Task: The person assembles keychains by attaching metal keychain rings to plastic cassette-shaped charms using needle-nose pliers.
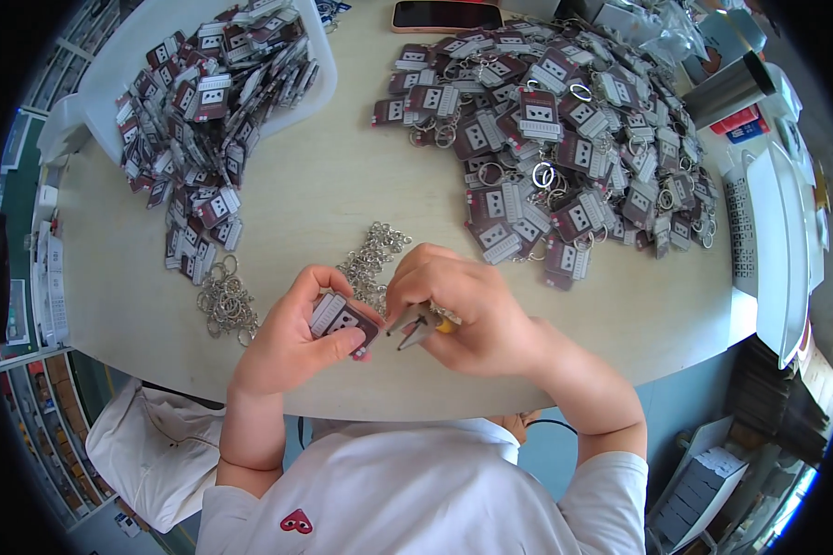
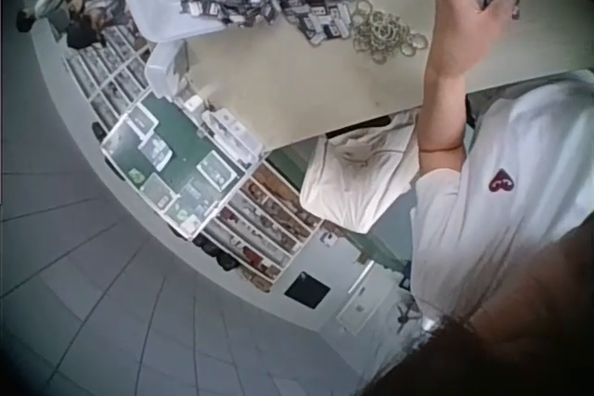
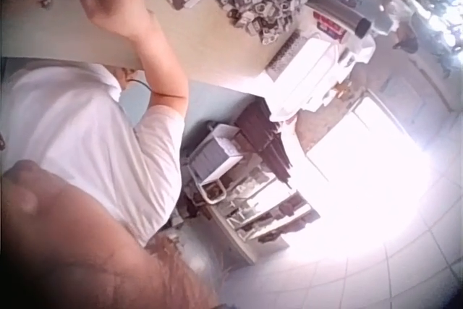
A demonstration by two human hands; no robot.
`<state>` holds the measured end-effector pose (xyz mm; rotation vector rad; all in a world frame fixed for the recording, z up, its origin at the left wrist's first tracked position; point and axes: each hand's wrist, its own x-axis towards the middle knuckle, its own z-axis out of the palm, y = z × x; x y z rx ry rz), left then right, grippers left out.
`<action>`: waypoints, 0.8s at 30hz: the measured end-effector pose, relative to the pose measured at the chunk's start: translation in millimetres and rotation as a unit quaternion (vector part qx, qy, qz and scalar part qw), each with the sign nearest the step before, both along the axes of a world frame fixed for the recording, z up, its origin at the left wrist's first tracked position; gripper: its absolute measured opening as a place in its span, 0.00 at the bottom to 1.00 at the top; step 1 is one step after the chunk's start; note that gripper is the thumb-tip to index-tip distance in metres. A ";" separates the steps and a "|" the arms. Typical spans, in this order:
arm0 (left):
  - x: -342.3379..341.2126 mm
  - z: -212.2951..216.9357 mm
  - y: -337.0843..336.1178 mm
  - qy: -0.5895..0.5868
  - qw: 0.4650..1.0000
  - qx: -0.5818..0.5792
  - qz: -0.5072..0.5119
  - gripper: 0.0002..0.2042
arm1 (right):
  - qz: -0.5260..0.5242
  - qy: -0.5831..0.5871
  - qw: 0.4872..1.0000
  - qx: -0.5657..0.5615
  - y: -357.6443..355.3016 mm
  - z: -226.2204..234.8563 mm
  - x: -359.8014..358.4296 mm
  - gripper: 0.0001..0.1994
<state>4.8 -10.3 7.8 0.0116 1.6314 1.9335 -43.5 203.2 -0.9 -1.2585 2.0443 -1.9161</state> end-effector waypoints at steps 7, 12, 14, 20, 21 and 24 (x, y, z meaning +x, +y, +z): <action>3.6 -6.2 11.7 0.075 0.995 -0.062 -0.013 0.16 | -0.011 -0.013 0.999 0.043 0.9 -2.3 -0.1 0.09; 5.6 -12.8 16.4 0.010 0.998 0.056 0.029 0.17 | -0.003 -0.035 0.999 0.023 1.2 -5.1 0.6 0.15; 7.9 -13.8 22.2 -0.010 0.994 0.086 0.065 0.18 | -0.012 -0.034 0.999 0.026 0.7 -5.2 0.7 0.15; 12.1 -13.3 33.7 0.049 0.992 -0.018 0.113 0.11 | -0.045 0.063 0.995 0.066 2.6 -3.9 -3.1 0.15; 12.3 -18.7 32.2 0.109 0.986 -0.062 0.108 0.10 | -0.052 0.094 0.991 0.074 2.9 -3.9 -3.8 0.13; 13.3 -19.9 34.5 0.200 0.965 -0.119 0.119 0.10 | -0.057 0.186 0.976 0.100 3.6 4.7 -7.2 0.12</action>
